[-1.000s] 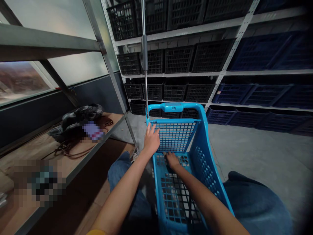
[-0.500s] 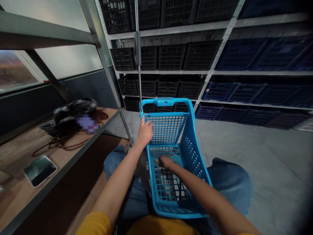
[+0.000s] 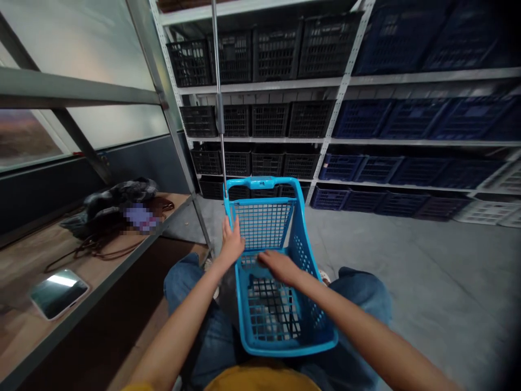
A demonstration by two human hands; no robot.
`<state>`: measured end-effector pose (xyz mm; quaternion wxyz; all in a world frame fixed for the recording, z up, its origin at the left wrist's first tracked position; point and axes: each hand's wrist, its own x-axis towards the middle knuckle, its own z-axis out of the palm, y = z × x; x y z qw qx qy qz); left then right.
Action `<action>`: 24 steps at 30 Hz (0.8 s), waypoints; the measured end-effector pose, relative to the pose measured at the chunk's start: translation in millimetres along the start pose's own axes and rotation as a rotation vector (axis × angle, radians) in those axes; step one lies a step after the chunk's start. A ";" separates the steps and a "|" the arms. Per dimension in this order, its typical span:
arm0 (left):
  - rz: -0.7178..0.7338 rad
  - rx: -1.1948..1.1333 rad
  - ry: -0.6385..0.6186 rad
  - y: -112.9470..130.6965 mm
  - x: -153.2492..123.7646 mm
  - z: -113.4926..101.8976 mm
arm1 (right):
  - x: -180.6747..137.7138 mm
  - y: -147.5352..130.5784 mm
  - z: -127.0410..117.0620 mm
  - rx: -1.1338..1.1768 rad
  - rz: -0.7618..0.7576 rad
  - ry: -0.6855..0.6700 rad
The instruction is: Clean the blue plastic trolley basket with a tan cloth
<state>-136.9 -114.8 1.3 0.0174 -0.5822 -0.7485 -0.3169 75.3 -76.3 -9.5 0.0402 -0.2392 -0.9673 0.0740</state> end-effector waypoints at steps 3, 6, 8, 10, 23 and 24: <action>-0.152 -0.125 -0.064 12.1 -34.0 7.2 | -14.6 46.4 -46.4 -0.101 0.089 0.196; -0.185 -0.175 -0.072 20.7 -45.7 9.3 | -27.9 77.7 -59.9 -0.114 0.166 0.262; -0.152 -0.146 -0.073 22.3 -41.3 7.5 | -33.3 86.0 -54.5 -0.058 0.183 0.295; -0.110 -0.102 -0.083 20.2 -31.2 5.5 | -34.9 87.1 -45.5 0.020 0.189 0.335; 0.065 0.086 -0.215 -30.0 70.9 7.5 | 7.0 50.3 -21.2 0.122 0.458 0.501; 0.071 0.116 -0.197 -27.4 75.6 6.1 | 10.0 48.3 -20.0 0.145 0.473 0.522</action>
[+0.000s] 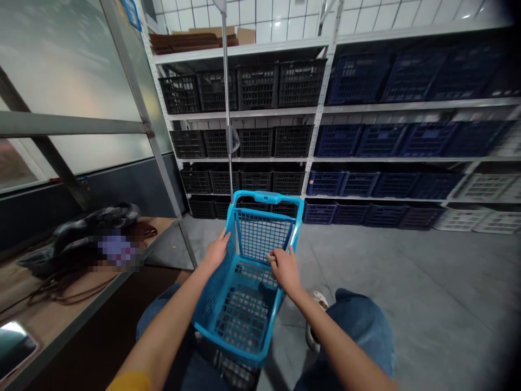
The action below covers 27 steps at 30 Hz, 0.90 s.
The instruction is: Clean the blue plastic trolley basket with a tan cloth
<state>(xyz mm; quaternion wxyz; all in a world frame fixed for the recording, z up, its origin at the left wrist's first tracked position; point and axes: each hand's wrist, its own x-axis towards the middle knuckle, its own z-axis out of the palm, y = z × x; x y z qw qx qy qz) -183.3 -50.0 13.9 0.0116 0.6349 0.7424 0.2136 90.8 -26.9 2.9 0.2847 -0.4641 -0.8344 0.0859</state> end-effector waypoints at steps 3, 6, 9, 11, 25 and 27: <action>-0.010 0.076 0.127 26.9 4.0 0.3 | 16.8 5.5 -7.4 0.113 0.019 0.108; 0.068 -0.030 0.012 83.5 -10.4 19.0 | 58.4 30.9 -37.4 0.129 -0.042 0.285; 0.170 -0.131 -0.171 145.9 -38.9 48.7 | 104.6 65.5 -68.1 -0.056 -0.155 0.259; 0.151 -0.028 -0.150 174.4 -56.0 65.0 | 123.7 86.8 -77.8 -0.203 -0.184 0.132; 0.024 0.054 -0.041 93.9 -0.5 51.3 | 67.4 85.5 -75.6 -0.265 -0.237 0.127; 0.058 0.098 -0.046 74.2 14.4 45.6 | 54.5 71.7 -86.3 -0.177 -0.311 0.169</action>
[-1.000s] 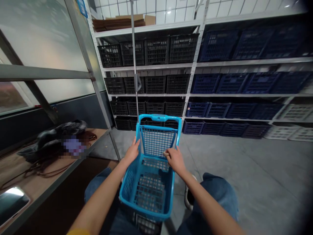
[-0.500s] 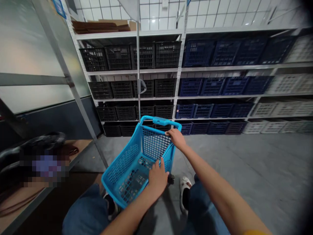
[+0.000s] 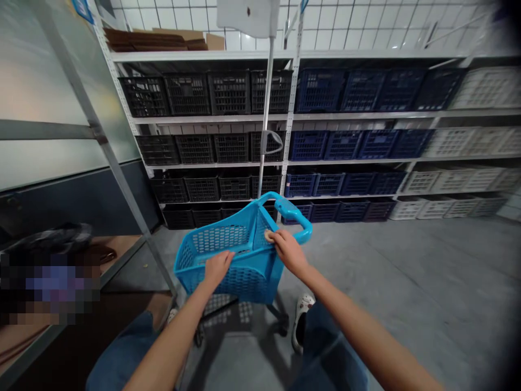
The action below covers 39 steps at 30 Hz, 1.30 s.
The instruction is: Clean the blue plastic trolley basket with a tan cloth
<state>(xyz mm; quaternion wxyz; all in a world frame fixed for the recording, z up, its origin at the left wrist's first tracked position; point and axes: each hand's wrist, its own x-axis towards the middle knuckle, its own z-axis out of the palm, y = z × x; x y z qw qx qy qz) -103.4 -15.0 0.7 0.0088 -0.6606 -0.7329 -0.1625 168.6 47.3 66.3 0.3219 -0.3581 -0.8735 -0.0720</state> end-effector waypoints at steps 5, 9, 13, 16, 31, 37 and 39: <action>-0.040 0.124 -0.046 -41.0 26.5 -21.9 | 0.3 10.8 -66.1 0.138 0.012 0.233; -0.203 0.035 -0.091 -51.7 42.0 -54.2 | 1.6 48.6 -99.6 0.278 0.133 0.301; -0.122 -0.065 -0.160 -19.8 44.1 -92.6 | 0.4 62.8 -84.5 0.386 0.202 0.296; 0.177 -0.271 -0.204 24.6 22.8 -114.7 | 2.6 59.0 -60.0 0.371 0.201 0.301; 0.037 0.207 0.021 -11.9 -30.2 -142.8 | -5.4 -16.0 -35.7 0.565 -0.106 -0.021; 0.264 0.125 0.139 19.1 -22.4 -133.3 | 11.6 -6.5 -15.8 0.490 0.105 0.045; 0.362 0.103 0.130 31.3 -20.9 -126.2 | 10.3 -1.5 -10.5 0.528 0.125 0.034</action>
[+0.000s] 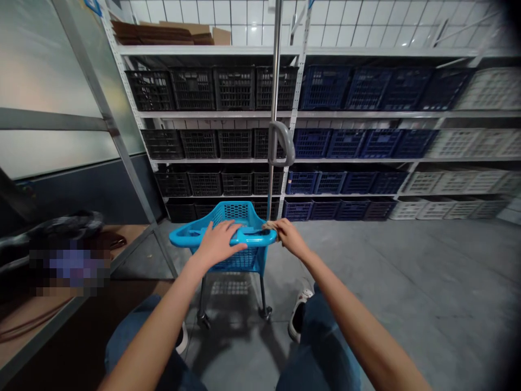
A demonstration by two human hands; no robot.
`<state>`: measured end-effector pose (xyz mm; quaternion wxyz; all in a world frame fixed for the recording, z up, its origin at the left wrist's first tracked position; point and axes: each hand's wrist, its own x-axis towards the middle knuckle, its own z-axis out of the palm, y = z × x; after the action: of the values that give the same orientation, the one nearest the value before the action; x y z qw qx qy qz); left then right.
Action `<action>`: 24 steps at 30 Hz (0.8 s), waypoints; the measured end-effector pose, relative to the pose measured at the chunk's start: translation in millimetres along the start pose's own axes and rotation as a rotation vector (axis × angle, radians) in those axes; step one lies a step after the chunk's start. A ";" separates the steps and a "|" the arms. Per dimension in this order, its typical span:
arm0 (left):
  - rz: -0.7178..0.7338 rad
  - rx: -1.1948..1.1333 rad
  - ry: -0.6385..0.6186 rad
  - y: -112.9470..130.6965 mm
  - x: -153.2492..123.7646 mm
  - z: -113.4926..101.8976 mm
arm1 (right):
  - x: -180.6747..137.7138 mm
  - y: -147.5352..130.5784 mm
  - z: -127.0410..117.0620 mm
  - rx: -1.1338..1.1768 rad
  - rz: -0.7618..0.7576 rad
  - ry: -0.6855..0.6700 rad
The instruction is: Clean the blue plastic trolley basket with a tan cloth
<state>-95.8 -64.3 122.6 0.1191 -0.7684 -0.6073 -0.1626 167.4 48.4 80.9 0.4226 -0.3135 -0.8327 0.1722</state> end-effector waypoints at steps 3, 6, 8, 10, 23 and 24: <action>0.032 0.013 0.024 8.1 2.2 6.6 | -5.9 2.0 1.5 0.079 -0.073 -0.076; 0.054 0.030 0.063 6.3 -0.3 9.0 | -6.9 4.6 6.6 0.156 -0.070 -0.102; 0.071 0.034 0.089 4.0 -2.6 9.6 | -5.3 6.9 13.4 0.188 -0.042 -0.061; 0.072 0.039 0.110 2.9 -4.6 10.1 | -7.2 4.7 20.8 0.205 -0.017 0.020; 0.068 -0.023 0.079 -22.7 -24.2 -0.5 | -32.4 -36.4 56.3 0.314 0.126 0.220; 0.057 -0.026 0.066 -24.8 -25.9 -2.3 | -35.4 -41.4 60.2 0.309 0.114 0.235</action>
<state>-125.5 -82.6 114.1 0.1336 -0.7813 -0.5786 -0.1924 118.8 -7.3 47.6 0.5494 -0.3095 -0.7222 0.2841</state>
